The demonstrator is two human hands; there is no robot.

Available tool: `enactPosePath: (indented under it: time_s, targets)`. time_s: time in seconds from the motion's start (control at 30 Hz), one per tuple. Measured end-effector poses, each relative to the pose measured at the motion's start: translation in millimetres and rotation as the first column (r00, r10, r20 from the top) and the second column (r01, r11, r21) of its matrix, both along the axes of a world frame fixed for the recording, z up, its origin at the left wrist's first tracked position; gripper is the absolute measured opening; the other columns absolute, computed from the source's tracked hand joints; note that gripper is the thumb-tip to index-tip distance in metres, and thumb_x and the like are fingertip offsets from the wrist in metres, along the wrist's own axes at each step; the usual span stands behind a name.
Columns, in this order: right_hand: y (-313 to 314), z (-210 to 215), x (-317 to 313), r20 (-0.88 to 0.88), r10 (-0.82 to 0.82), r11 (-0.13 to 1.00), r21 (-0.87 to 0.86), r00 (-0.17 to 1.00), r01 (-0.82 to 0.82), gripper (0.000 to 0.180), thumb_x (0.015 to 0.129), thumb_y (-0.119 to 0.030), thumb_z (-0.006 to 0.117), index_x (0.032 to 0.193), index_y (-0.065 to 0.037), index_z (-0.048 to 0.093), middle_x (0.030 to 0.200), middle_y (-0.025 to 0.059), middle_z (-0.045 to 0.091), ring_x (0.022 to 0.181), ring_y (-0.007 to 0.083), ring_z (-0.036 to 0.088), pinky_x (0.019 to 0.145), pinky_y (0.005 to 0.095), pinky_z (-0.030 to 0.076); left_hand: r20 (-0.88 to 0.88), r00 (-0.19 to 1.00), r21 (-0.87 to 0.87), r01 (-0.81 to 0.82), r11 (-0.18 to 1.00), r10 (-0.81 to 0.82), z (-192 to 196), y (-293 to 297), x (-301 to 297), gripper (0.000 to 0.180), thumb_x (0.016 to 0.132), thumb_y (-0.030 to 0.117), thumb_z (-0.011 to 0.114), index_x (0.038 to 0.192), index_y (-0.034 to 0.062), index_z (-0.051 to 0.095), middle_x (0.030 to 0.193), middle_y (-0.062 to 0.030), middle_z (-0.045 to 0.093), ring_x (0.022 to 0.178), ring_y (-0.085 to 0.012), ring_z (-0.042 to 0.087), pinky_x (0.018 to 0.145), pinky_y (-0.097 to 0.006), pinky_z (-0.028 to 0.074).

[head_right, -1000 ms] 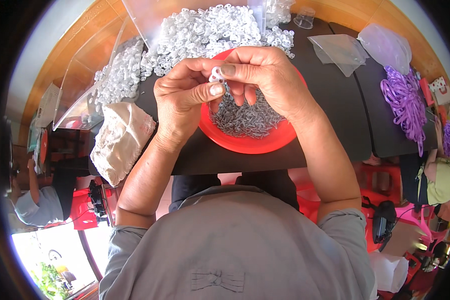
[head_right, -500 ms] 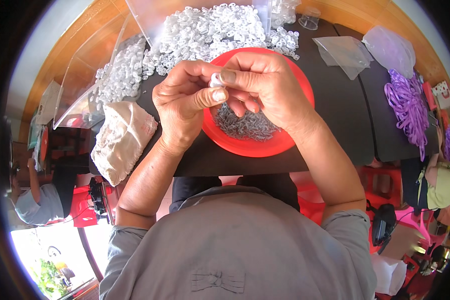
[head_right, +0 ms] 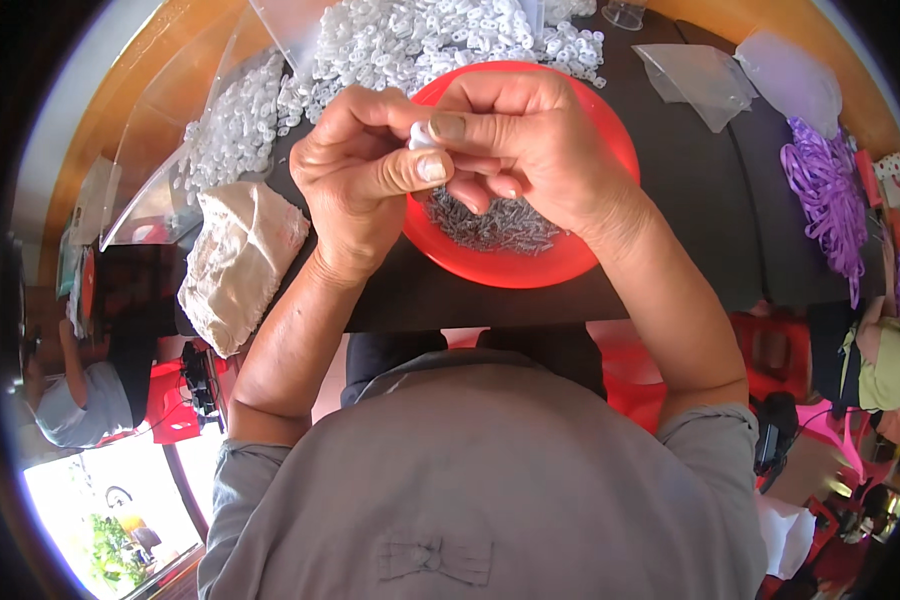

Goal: Assembling small white plastic components by inserting tiny grey loops into them by hand.

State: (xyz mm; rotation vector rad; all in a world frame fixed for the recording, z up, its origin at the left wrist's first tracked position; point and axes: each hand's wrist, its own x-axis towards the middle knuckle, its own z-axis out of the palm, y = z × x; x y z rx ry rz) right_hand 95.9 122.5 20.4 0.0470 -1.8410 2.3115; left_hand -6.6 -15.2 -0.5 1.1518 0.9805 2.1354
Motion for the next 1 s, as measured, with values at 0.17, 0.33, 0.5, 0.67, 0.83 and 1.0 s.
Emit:
enactPosePath:
  time_s: [0.17,0.33,0.5,0.67,0.83,1.0]
  targets:
    - [2.6,-4.2,-1.0,-0.028,0.012,1.0,-0.029,1.0,-0.013,0.022,0.093,-0.019,0.062,0.085,0.001,0.062,0.059,-0.0001,0.05,0.046,0.0072,0.048,0.041,0.0181,0.032,0.005,1.0,0.012,0.027,1.0,-0.027,0.5,1.7,-2.5,0.019,0.077,-0.009,0.073,0.087,-0.0049,0.058,0.082,-0.0135,0.065,0.072,-0.0215,0.067,0.061,-0.032,0.06]
    - [1.7,-8.1,-1.6,-0.059,0.044,0.995,-0.084,0.997,-0.049,0.022,0.093,-0.02,0.064,0.083,0.0,0.065,0.061,0.0007,0.056,0.047,0.0079,0.053,0.04,0.017,0.03,-0.049,0.998,0.015,0.028,1.0,-0.027,-2.8,1.5,-5.2,0.021,0.076,-0.005,0.077,0.088,-0.0008,0.06,0.081,-0.0074,0.064,0.072,-0.0119,0.061,0.063,-0.024,0.051]
    - [7.8,-6.6,-2.7,-0.064,-0.008,1.0,0.03,0.998,0.01,0.023,0.092,-0.021,0.064,0.083,0.0,0.065,0.062,0.0003,0.057,0.048,0.0068,0.052,0.041,0.0175,0.03,-0.007,0.999,0.021,0.04,0.999,-0.039,-3.7,7.0,-3.5,0.021,0.076,-0.003,0.077,0.091,0.0012,0.062,0.081,-0.0055,0.064,0.069,-0.0097,0.059,0.056,-0.022,0.047]
    - [10.9,3.1,0.6,-0.046,-0.107,0.988,0.11,0.993,0.111,0.024,0.094,-0.019,0.061,0.086,0.003,0.062,0.068,0.0046,0.059,0.05,0.0087,0.053,0.045,0.0185,0.036,-0.092,0.995,-0.007,-0.042,0.999,0.041,1.5,8.0,-1.4,0.022,0.077,-0.013,0.071,0.093,-0.0046,0.058,0.083,-0.0146,0.066,0.071,-0.0225,0.068,0.065,-0.034,0.06]
    - [14.1,1.5,0.3,-0.072,-0.089,0.984,0.151,0.993,0.099,0.022,0.094,-0.018,0.062,0.085,0.002,0.062,0.068,0.0036,0.059,0.051,0.0079,0.053,0.045,0.0187,0.037,-0.094,0.994,0.038,-0.052,0.998,0.056,-2.3,9.0,-1.9,0.021,0.077,-0.012,0.071,0.092,-0.0047,0.059,0.082,-0.0142,0.066,0.071,-0.023,0.068,0.065,-0.034,0.061]
    - [14.2,1.2,0.7,-0.05,-0.066,0.98,0.183,0.997,0.074,0.022,0.094,-0.018,0.061,0.085,0.002,0.062,0.068,0.0031,0.059,0.05,0.0079,0.052,0.044,0.0171,0.034,-0.167,0.98,0.035,-0.106,0.994,0.111,-1.8,7.8,-1.3,0.018,0.077,-0.014,0.07,0.087,-0.005,0.058,0.079,-0.0155,0.066,0.07,-0.0246,0.069,0.063,-0.035,0.061]
